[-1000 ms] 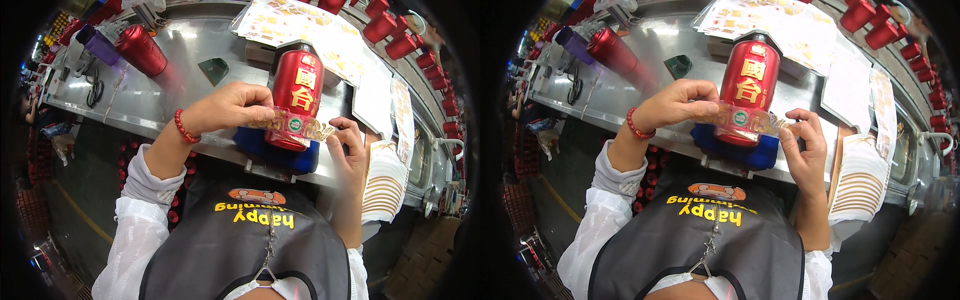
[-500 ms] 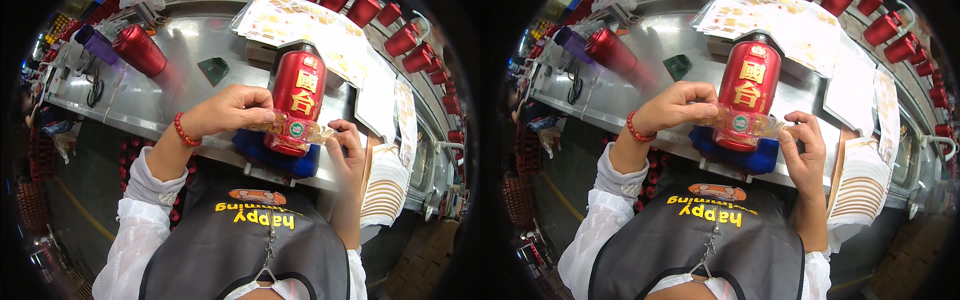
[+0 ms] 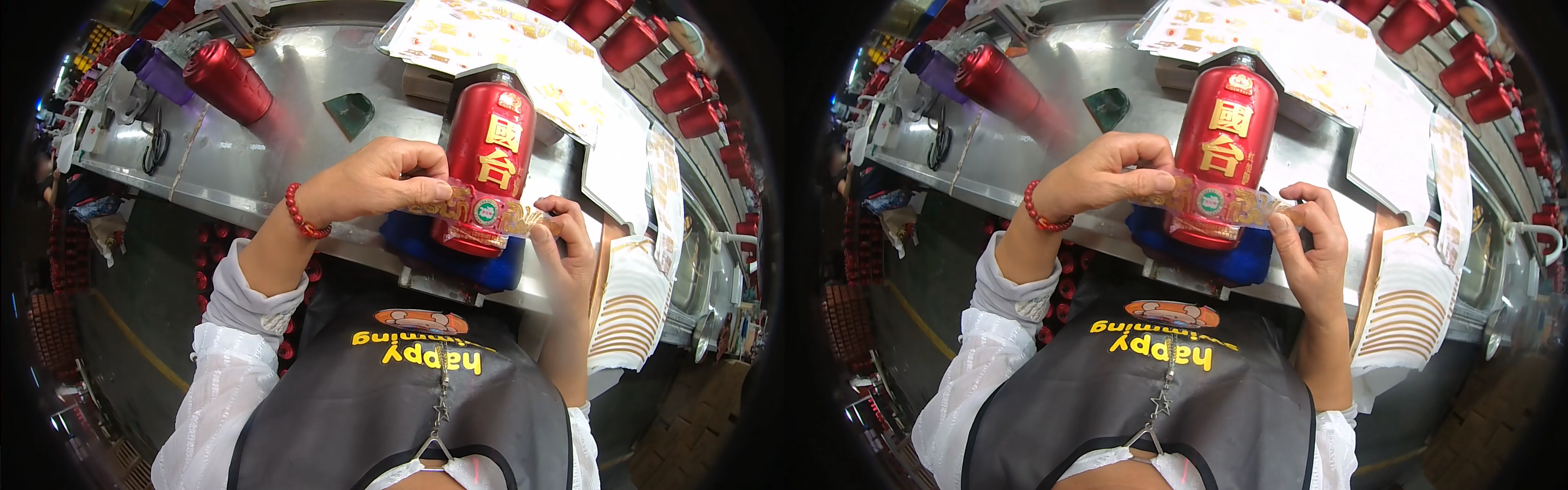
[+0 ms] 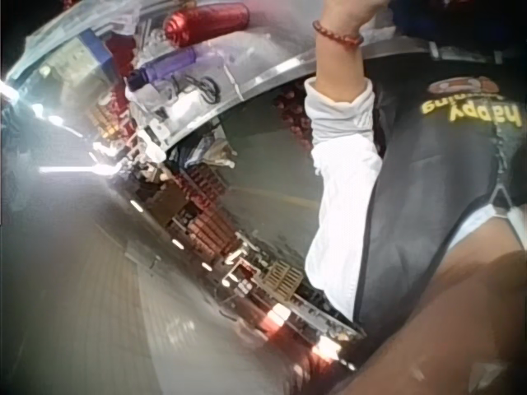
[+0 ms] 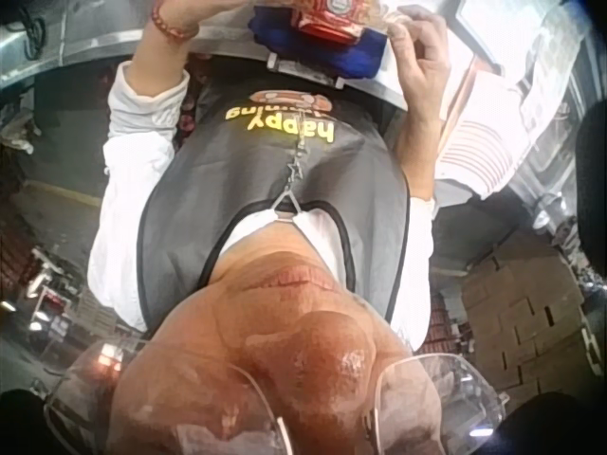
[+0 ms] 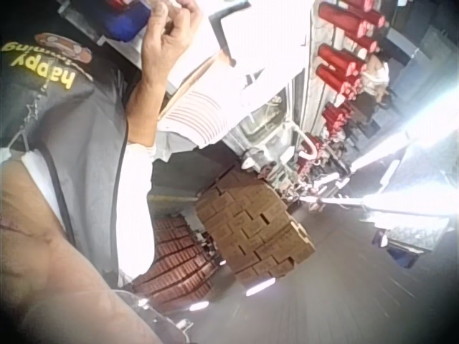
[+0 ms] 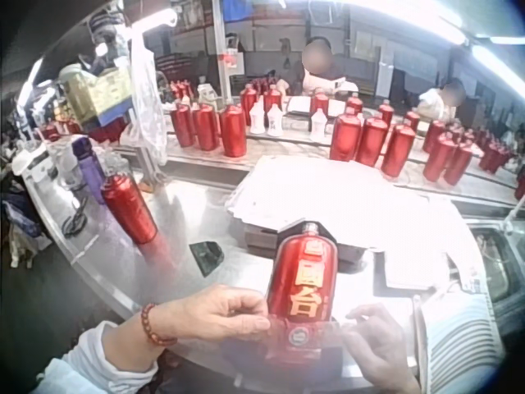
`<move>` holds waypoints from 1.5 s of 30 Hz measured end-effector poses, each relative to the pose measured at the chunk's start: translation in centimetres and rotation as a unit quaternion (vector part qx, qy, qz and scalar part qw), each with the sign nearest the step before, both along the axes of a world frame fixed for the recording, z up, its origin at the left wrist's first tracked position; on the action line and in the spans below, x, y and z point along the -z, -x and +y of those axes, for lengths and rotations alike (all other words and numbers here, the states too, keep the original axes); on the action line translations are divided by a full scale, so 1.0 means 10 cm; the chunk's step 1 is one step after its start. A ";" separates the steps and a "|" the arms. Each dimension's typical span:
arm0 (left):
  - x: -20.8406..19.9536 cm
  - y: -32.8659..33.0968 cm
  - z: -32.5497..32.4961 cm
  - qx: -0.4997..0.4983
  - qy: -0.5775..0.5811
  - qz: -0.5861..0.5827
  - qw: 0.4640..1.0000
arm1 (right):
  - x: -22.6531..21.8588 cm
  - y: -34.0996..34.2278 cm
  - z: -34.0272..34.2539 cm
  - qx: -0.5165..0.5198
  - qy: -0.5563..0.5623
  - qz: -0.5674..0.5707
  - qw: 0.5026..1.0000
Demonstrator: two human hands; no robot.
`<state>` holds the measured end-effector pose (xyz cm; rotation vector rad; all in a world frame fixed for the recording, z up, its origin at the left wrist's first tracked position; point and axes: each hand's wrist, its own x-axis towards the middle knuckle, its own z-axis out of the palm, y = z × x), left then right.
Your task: The person applies gold decorative stickers to a red cylindrical container, using a green plastic scraper to smooth each label and a wooden stick to press edges. The person handles multiple red containers and sticker sheets on a metal workbench.
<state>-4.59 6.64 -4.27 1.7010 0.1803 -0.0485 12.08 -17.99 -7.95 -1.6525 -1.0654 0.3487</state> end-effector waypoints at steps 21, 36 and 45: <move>0.46 0.10 -0.56 -0.205 -0.212 -0.201 0.934 | 0.15 0.34 -0.09 -0.020 -0.034 -0.278 0.960; 0.53 0.11 -0.44 -0.142 -0.158 -0.207 0.955 | 0.11 0.39 -0.04 -0.017 -0.038 -0.265 0.963; 0.52 0.15 -0.42 -0.155 -0.117 -0.219 0.956 | 0.09 0.41 0.04 -0.015 -0.079 -0.301 0.950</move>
